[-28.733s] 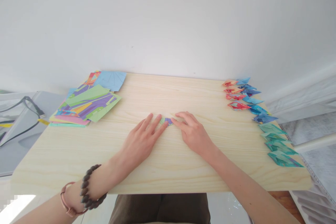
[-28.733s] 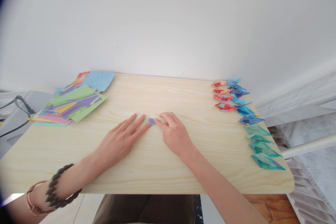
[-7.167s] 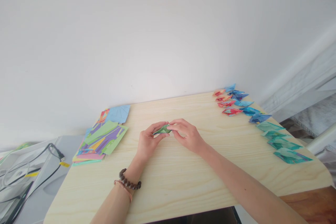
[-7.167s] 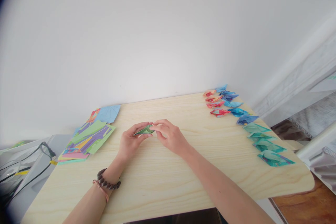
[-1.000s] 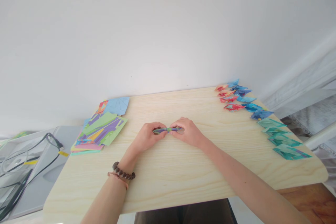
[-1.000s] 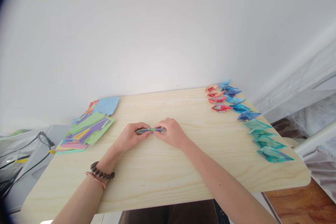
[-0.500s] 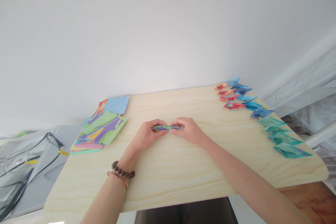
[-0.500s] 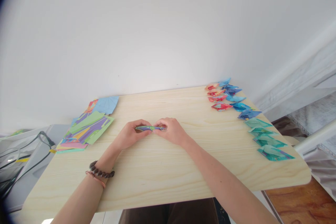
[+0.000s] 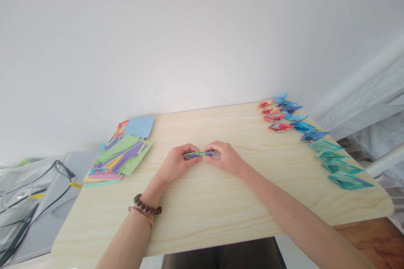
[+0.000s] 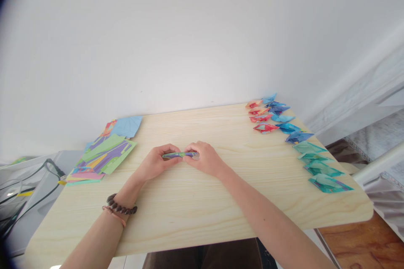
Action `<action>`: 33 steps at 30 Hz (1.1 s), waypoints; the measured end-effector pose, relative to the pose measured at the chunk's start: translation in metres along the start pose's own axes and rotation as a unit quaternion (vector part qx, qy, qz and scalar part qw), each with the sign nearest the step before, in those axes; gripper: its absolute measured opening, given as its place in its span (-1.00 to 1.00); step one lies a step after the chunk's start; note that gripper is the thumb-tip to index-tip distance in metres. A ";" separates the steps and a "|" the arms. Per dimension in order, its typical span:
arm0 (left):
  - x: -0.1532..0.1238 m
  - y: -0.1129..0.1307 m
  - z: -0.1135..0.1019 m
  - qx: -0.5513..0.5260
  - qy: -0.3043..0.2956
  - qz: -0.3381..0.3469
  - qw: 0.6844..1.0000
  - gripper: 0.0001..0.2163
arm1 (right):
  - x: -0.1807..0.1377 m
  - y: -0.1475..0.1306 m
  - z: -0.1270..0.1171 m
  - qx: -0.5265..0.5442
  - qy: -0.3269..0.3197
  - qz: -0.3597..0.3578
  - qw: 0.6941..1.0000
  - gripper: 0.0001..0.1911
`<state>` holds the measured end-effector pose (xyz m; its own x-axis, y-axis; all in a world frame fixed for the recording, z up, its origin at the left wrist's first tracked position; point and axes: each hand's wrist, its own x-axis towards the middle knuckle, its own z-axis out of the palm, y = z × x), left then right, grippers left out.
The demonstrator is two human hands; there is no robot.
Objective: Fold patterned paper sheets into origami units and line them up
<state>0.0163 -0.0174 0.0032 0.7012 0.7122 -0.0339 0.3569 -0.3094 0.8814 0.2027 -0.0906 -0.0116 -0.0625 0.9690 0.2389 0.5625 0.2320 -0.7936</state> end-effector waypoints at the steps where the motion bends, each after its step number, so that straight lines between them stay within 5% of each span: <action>1: 0.000 0.000 0.000 0.000 0.001 0.003 1.000 -0.80 | 0.000 0.000 0.000 0.003 0.002 -0.001 1.000 -0.86; 11: 0.001 -0.001 -0.003 -0.032 0.013 -0.033 0.999 -0.72 | 0.002 0.004 -0.002 0.096 -0.016 0.061 0.993 -0.79; 22: 0.000 -0.002 -0.018 -0.135 -0.081 -0.054 0.986 -0.67 | 0.006 0.012 -0.011 0.162 -0.052 0.136 0.976 -0.65; 33: 0.000 -0.009 -0.018 -0.148 -0.002 -0.056 0.987 -0.68 | 0.006 0.016 -0.014 0.161 -0.048 0.124 0.978 -0.64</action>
<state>0.0021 -0.0031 0.0031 0.6707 0.7285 -0.1396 0.2357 -0.0309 0.9713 0.2231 -0.0826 -0.0152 -0.0431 0.9988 -0.0238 0.2814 -0.0107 -0.9595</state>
